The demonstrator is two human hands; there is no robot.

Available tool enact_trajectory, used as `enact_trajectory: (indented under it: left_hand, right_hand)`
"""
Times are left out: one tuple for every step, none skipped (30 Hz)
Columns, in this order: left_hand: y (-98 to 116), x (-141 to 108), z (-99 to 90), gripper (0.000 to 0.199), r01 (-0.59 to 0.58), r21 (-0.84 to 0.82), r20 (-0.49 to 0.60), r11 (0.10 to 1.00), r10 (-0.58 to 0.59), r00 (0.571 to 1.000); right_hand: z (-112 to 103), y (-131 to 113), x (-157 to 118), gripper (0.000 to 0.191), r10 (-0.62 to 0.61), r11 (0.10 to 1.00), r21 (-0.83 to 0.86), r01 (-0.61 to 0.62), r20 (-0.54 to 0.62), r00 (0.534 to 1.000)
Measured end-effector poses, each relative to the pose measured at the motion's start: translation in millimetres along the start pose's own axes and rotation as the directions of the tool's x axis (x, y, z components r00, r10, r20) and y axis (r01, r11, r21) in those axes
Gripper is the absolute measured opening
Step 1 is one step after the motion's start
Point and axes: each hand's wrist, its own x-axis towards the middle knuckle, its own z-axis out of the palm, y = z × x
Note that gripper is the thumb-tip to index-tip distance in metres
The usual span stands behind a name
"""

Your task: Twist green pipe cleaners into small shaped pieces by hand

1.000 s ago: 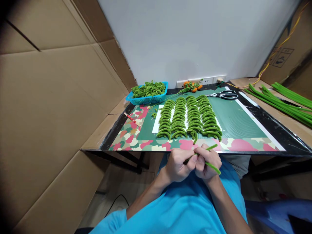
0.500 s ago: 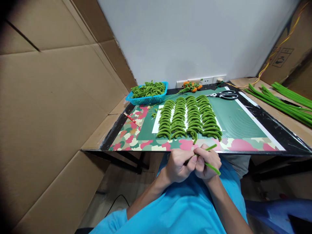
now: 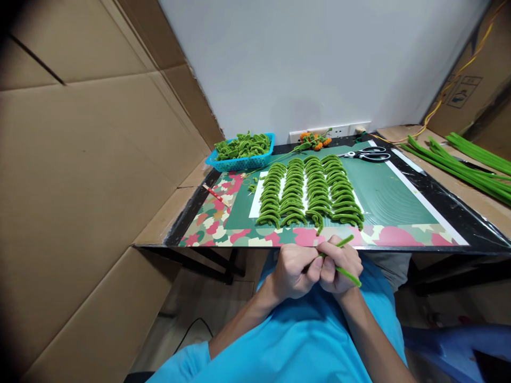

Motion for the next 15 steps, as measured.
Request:
enact_trajectory:
  left_hand:
    - [0, 0, 0.3, 0.044, -0.012, 0.005, -0.007, 1.000, 0.012, 1.000]
    - [-1, -1, 0.7, 0.043, -0.024, 0.012, -0.015, 1.000, 0.025, 1.000]
    - [-2, -2, 1.4, 0.042, -0.038, 0.022, -0.021, 0.999, 0.038, 0.999]
    - [-3, -3, 2.4, 0.042, -0.048, 0.036, -0.019, 0.998, 0.049, 0.999]
    - [-5, -5, 4.0, 0.042, -0.056, 0.050, -0.009, 0.997, 0.056, 0.998]
    - [-7, -9, 6.0, 0.043, -0.059, 0.063, 0.010, 0.996, 0.058, 0.998]
    - [-9, -13, 8.6, 0.044, -0.050, 0.067, 0.033, 0.996, 0.048, 0.998]
    - [-11, -18, 11.7, 0.045, -0.027, 0.056, 0.054, 0.998, 0.024, 0.998]
    - [-13, -25, 15.0, 0.047, 0.015, 0.026, 0.074, 1.000, -0.017, 0.997]
    - [-14, -32, 18.2, 0.050, 0.082, -0.025, 0.076, 0.996, -0.080, 0.994]
    - [-14, -39, 21.0, 0.053, 0.182, -0.086, 0.088, 0.980, -0.174, 0.981]
    - [-14, -46, 23.1, 0.056, 0.272, -0.128, 0.089, 0.954, -0.262, 0.961]
    - [-13, -52, 24.0, 0.058, 0.319, -0.137, 0.113, 0.938, -0.305, 0.946]
    - [-11, -56, 23.8, 0.058, 0.303, -0.151, 0.138, 0.941, -0.284, 0.949]
    - [-9, -58, 22.2, 0.058, 0.261, -0.178, 0.157, 0.949, -0.235, 0.959]
  right_hand:
    - [0, 0, 0, 0.027, -0.004, 1.000, -0.002, 0.004, 0.005, 1.000]
    - [0, -1, 1, 0.028, -0.006, 1.000, -0.006, 0.007, 0.011, 1.000]
    - [-1, -1, 1, 0.028, -0.008, 1.000, -0.011, 0.008, 0.015, 1.000]
    - [-1, -2, 2, 0.029, -0.009, 1.000, -0.016, 0.009, 0.017, 1.000]
    - [-1, -2, 2, 0.029, -0.011, 1.000, -0.022, 0.012, 0.021, 1.000]
    - [-2, -3, 3, 0.029, -0.011, 1.000, -0.029, 0.012, 0.028, 1.000]
    - [-2, -3, 3, 0.029, -0.013, 0.999, -0.032, 0.014, 0.037, 0.999]
    - [-2, -3, 4, 0.028, -0.021, 0.999, -0.041, 0.022, 0.044, 0.999]
    - [-3, -3, 5, 0.027, -0.036, 0.998, -0.059, 0.039, 0.051, 0.998]
    - [-3, -4, 6, 0.026, -0.055, 0.995, -0.085, 0.060, 0.063, 0.997]
    - [-3, -4, 7, 0.025, -0.078, 0.990, -0.113, 0.086, 0.077, 0.994]
    - [-2, -5, 8, 0.025, -0.089, 0.985, -0.138, 0.101, 0.091, 0.992]
    - [-2, -6, 8, 0.024, -0.078, 0.984, -0.149, 0.093, 0.104, 0.992]
    - [-1, -7, 9, 0.023, -0.055, 0.988, -0.140, 0.070, 0.105, 0.993]
    - [-1, -9, 10, 0.023, 0.016, 0.994, -0.111, -0.006, 0.087, 0.996]
